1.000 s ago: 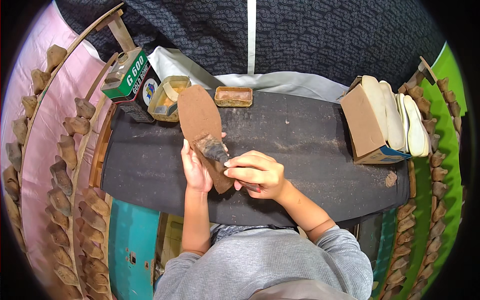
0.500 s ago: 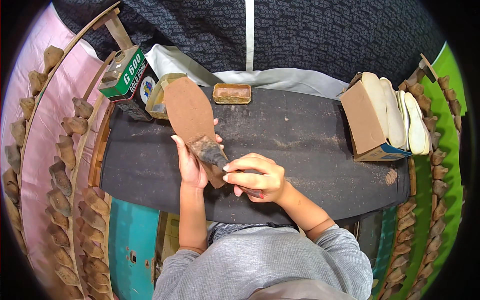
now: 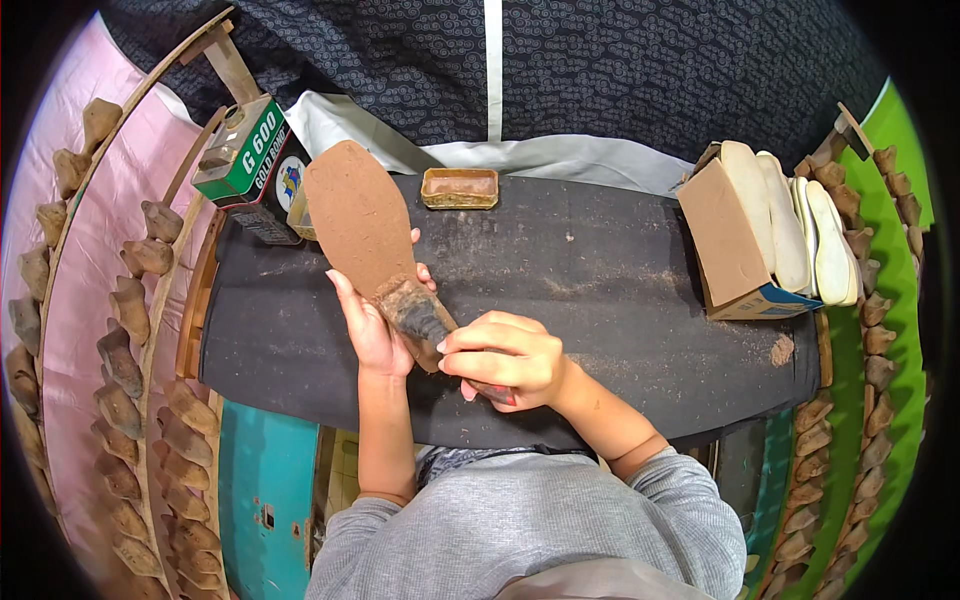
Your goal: The person retrieves shoe insoles, applies adhesive over their surfaces using a brush, and places the glued insoles into a basket.
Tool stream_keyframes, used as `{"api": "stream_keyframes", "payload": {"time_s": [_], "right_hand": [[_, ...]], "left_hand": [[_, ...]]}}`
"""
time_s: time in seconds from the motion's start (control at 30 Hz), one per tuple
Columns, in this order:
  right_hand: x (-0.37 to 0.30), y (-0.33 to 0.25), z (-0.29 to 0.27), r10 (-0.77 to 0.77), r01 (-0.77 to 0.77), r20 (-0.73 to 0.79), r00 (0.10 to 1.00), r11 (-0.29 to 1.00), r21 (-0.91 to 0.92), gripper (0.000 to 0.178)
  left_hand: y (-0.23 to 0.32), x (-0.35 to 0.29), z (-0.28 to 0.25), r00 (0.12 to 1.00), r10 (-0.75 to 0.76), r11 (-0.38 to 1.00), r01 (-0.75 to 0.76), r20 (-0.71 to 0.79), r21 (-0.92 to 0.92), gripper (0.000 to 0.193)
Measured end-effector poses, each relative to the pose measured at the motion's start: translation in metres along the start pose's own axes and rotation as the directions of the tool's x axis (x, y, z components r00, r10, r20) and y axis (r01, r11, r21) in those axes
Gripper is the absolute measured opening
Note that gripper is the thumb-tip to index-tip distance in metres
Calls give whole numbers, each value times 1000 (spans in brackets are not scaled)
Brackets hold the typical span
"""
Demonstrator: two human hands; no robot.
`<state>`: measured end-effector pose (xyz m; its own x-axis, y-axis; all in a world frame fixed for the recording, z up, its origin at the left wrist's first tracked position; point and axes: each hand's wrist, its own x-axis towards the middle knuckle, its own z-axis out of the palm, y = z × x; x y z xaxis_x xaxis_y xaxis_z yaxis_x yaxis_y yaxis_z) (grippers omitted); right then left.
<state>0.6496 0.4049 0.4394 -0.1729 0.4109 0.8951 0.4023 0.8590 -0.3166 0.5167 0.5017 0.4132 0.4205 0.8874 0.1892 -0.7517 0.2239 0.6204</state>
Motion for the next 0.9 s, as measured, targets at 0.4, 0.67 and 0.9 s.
{"api": "stream_keyframes", "payload": {"time_s": [0.4, 0.67, 0.9], "right_hand": [[-6, 0, -6, 18, -19, 13, 1000, 999, 42, 31], [-12, -2, -5, 16, -25, 101, 995, 996, 89, 32], [-14, -5, -11, 33, -51, 138, 990, 990, 133, 28]], "left_hand": [[1, -2, -5, 1000, 0, 998, 0, -10, -58, 71], [-1, -3, -19, 997, -68, 987, 70, 21, -147, 69], [8, -3, -15, 1000, 5, 989, -3, 15, -149, 70]]}}
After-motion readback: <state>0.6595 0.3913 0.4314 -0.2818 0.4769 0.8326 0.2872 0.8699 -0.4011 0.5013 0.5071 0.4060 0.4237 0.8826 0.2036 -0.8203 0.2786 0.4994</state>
